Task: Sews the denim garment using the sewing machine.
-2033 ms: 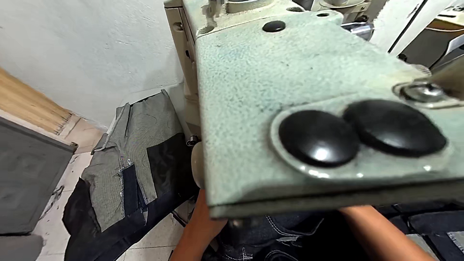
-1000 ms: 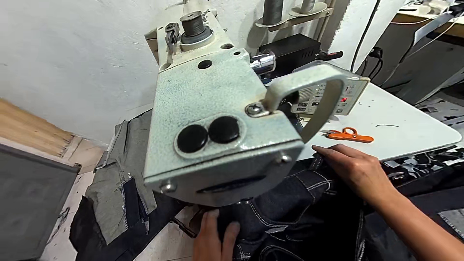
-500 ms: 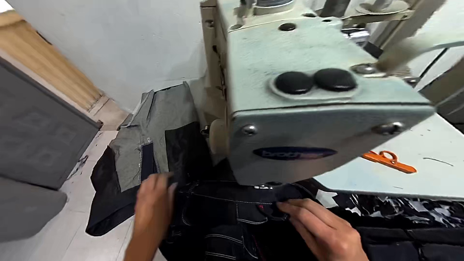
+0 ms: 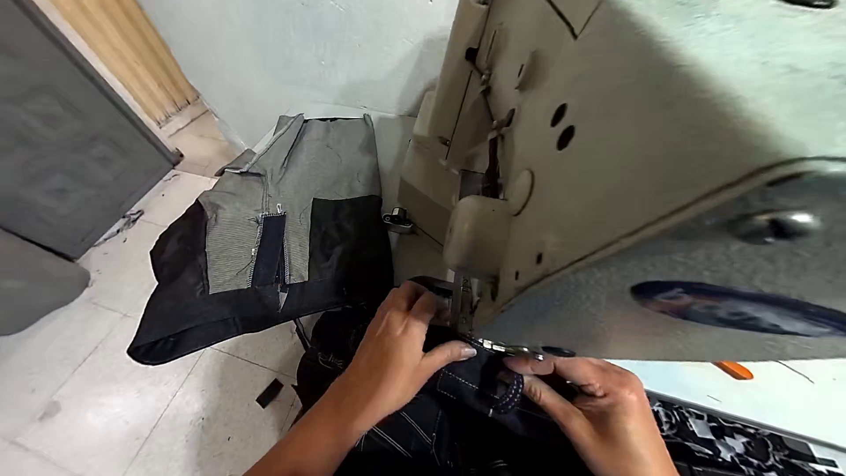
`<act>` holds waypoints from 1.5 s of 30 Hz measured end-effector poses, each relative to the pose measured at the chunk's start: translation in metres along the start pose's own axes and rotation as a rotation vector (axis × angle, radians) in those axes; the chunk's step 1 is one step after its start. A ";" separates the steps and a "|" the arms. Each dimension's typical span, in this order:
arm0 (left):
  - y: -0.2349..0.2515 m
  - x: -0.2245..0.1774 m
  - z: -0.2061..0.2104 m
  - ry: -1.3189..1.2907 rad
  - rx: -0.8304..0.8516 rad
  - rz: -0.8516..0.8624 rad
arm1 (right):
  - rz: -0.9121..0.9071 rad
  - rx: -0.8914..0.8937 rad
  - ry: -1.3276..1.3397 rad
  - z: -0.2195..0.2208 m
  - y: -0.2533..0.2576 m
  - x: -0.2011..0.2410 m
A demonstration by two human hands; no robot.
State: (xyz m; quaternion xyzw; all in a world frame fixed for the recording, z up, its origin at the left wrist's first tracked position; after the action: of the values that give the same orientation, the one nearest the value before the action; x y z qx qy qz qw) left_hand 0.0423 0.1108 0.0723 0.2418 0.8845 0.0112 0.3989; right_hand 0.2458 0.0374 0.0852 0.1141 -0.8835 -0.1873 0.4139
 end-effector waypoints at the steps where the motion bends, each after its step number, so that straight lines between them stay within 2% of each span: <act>1: -0.005 -0.005 -0.002 0.045 -0.066 0.004 | -0.022 -0.046 -0.070 0.000 0.000 0.001; 3: -0.020 -0.014 -0.003 0.044 -0.143 0.015 | -0.045 -0.090 -0.124 0.000 -0.001 0.002; 8: -0.055 -0.030 0.020 -0.664 0.133 -0.128 | -0.079 -0.139 -0.076 0.009 -0.005 0.004; 12: -0.060 -0.029 0.034 -0.930 0.083 -0.225 | -0.116 -0.191 -0.091 0.013 -0.005 0.008; 19: -0.060 -0.028 0.036 -1.035 0.032 -0.313 | -0.223 -0.237 -0.249 0.016 -0.006 0.020; 24: -0.060 -0.027 0.037 -1.067 0.025 -0.367 | -0.303 -0.019 -0.504 0.018 -0.014 0.033; 28: -0.062 -0.026 0.041 -1.090 0.004 -0.407 | -0.324 0.060 -0.545 0.018 -0.018 0.032; 30: -0.062 -0.024 0.039 -0.943 -0.019 -0.268 | -0.317 0.063 -0.531 0.016 -0.016 0.030; 32: -0.062 -0.026 0.031 -0.518 -0.132 0.058 | -0.302 0.068 -0.510 0.015 -0.015 0.027; 34: -0.064 -0.027 0.022 -0.054 -0.375 0.452 | -0.266 0.064 -0.464 0.013 -0.016 0.023; 35: -0.064 -0.026 0.019 0.066 -0.431 0.590 | -0.243 0.059 -0.429 0.012 -0.016 0.021; 36: -0.061 -0.026 0.017 0.143 -0.419 0.681 | -0.222 0.049 -0.400 0.012 -0.015 0.019; 38: -0.052 -0.024 0.018 0.229 -0.310 0.785 | -0.180 0.036 -0.326 0.011 -0.015 0.011; 40: -0.044 -0.022 0.021 0.192 -0.209 0.840 | -0.108 0.092 -0.177 0.006 -0.017 -0.002; 43: -0.039 -0.022 0.019 0.216 -0.105 0.831 | 0.089 0.236 0.020 -0.006 -0.026 -0.022; 45: -0.040 -0.024 0.019 0.251 -0.093 0.811 | 0.182 0.193 0.041 -0.005 -0.032 -0.033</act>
State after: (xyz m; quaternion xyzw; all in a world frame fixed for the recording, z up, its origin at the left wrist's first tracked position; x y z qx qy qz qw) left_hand 0.0530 0.0616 0.0677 0.5486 0.7579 0.2367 0.2618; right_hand 0.2724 0.0191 0.0522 0.0768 -0.8955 -0.0606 0.4342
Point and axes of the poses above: each hand's wrist, its own y-axis towards the middle knuckle, its own z-axis out of the palm, x = y × z, the point moved 6 cm from there along y, towards the middle knuckle, and after that the axes turned 1 degree about y, right-handed, at the moved point
